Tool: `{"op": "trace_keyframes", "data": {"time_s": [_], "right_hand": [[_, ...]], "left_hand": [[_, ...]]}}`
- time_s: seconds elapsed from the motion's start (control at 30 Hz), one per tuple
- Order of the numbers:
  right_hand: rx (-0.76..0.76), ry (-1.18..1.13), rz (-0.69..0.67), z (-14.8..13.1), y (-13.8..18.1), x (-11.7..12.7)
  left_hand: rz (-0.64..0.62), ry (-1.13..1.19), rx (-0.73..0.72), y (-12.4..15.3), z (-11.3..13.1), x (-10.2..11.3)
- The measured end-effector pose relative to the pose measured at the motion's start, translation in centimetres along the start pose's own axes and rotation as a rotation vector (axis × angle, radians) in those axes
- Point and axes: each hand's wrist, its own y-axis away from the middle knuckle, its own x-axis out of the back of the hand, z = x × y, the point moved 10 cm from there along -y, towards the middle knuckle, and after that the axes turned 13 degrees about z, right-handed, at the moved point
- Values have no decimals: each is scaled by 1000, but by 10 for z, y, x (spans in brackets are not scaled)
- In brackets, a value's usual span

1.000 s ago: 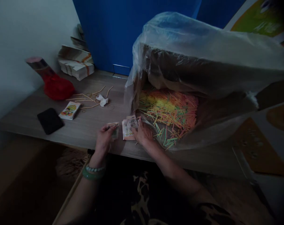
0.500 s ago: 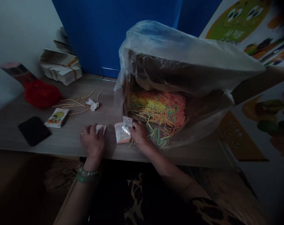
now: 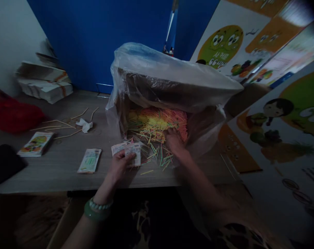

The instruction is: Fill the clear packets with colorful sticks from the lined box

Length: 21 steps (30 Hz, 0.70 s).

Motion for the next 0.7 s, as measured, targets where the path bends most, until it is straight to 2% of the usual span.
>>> {"op": "trace_keyframes", "data": {"time_s": [0.07, 0.2, 0.37, 0.5, 0.6, 0.7], "right_hand": [[94, 114, -43, 7, -7, -6], [224, 104, -61, -7, -16, -20], [183, 56, -6, -9, -30, -31], [19, 16, 90, 12, -39, -20], [-156, -255, 153, 20, -41, -11], [-282, -800, 223, 4, -32, -10]], "left_hand": [[-75, -67, -10, 3, -8, -11], [-137, -156, -11, 5, -19, -23], [-105, -153, -16, 1, -16, -21], [-71, -122, -6, 1, -9, -17], [-57, -92, -6, 1, -4, -15], [-41, -87, -11, 0, -1, -14]]}}
